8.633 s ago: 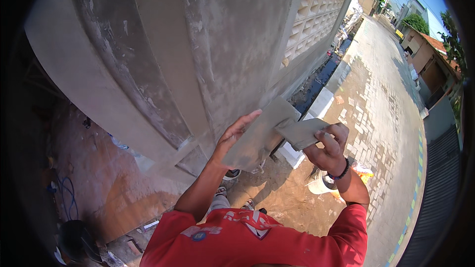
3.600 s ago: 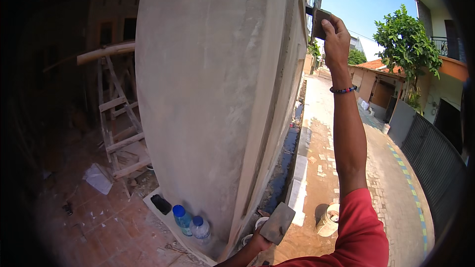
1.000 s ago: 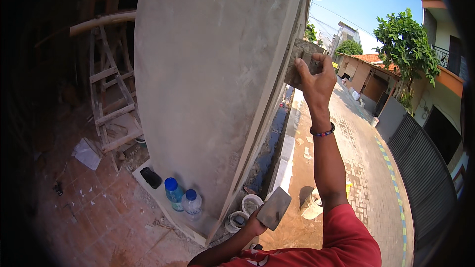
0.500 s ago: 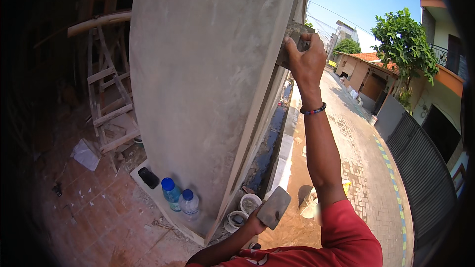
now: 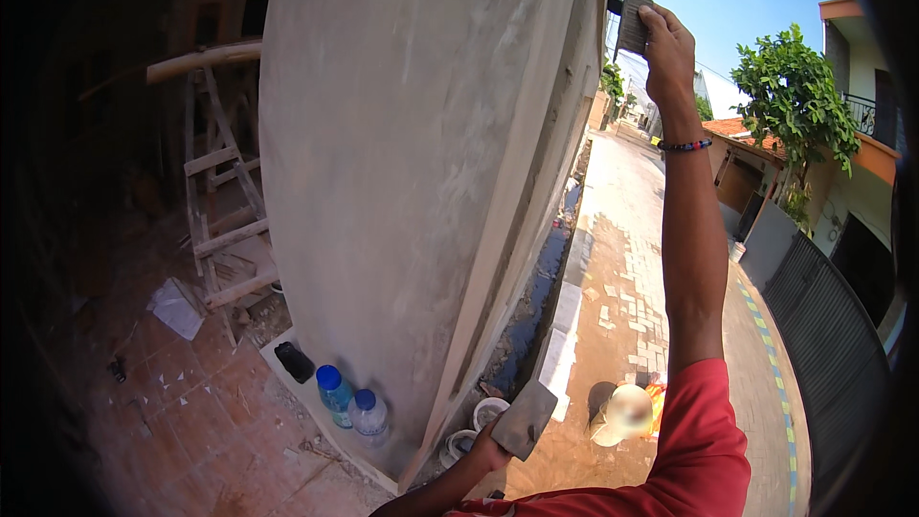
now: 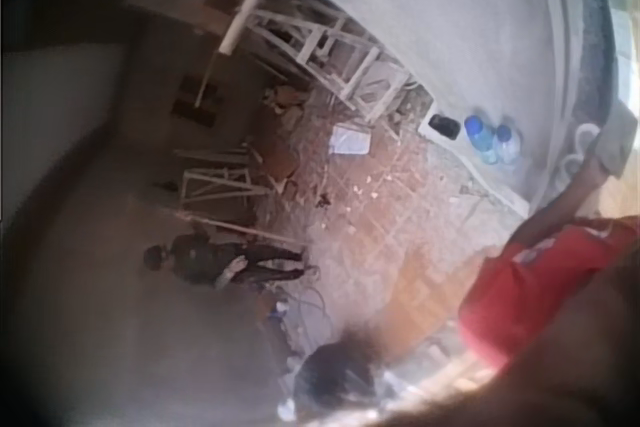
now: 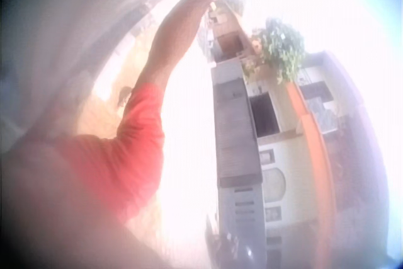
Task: The person applies plaster to an exterior wall using a trowel and a hawk. They repeatedly scoop plaster from a bucket, spread it onto the wall surface, and smooth it with the trowel.
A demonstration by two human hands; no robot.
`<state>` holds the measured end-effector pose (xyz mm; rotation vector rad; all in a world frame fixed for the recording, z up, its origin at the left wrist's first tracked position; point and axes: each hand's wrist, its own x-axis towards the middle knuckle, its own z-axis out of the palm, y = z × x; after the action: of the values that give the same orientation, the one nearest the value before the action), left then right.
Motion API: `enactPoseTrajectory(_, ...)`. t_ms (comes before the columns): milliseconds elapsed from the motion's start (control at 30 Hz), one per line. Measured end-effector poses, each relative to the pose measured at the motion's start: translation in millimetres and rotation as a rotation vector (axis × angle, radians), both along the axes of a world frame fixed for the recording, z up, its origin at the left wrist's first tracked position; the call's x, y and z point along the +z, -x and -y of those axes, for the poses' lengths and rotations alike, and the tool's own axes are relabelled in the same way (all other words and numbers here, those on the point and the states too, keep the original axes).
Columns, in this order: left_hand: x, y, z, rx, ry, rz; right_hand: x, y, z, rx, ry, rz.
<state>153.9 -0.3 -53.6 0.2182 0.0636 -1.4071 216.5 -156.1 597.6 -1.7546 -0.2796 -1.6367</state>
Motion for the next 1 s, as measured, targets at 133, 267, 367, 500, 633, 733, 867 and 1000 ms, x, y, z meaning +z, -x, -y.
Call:
enactPoseTrajectory(133, 8, -5, 0, 0.042, -0.028, 0.004, 42, -10, -10, 0.072, 0.116, 0.03)
enactPoseTrajectory(267, 7, -7, 5, 0.067, -0.047, -0.015, 61, -21, 2, 0.068, 0.249, 0.014)
enactPoseTrajectory(367, -4, -14, 9, 0.017, 0.023, -0.057, 51, -31, -1, 0.084, 0.179, -0.058)
enactPoseTrajectory(500, -8, -15, 12, 0.018, 0.03, -0.042, -5, -39, 0, 0.05, 0.165, -0.03)
enactPoseTrajectory(633, 2, -9, 5, 0.032, 0.02, -0.018, -92, -33, -7, 0.048, 0.091, -0.087)
enactPoseTrajectory(733, 17, -4, 3, 0.06, -0.048, 0.007, -157, -35, 0, -0.163, 0.086, -0.072)
enactPoseTrajectory(867, -12, -6, 10, 0.02, 0.026, -0.06, -237, -15, -1, -0.216, 0.045, -0.354)
enactPoseTrajectory(1000, 0, -5, 6, 0.042, 0.0, -0.036, -240, 6, 4, 0.212, -0.196, -0.225)
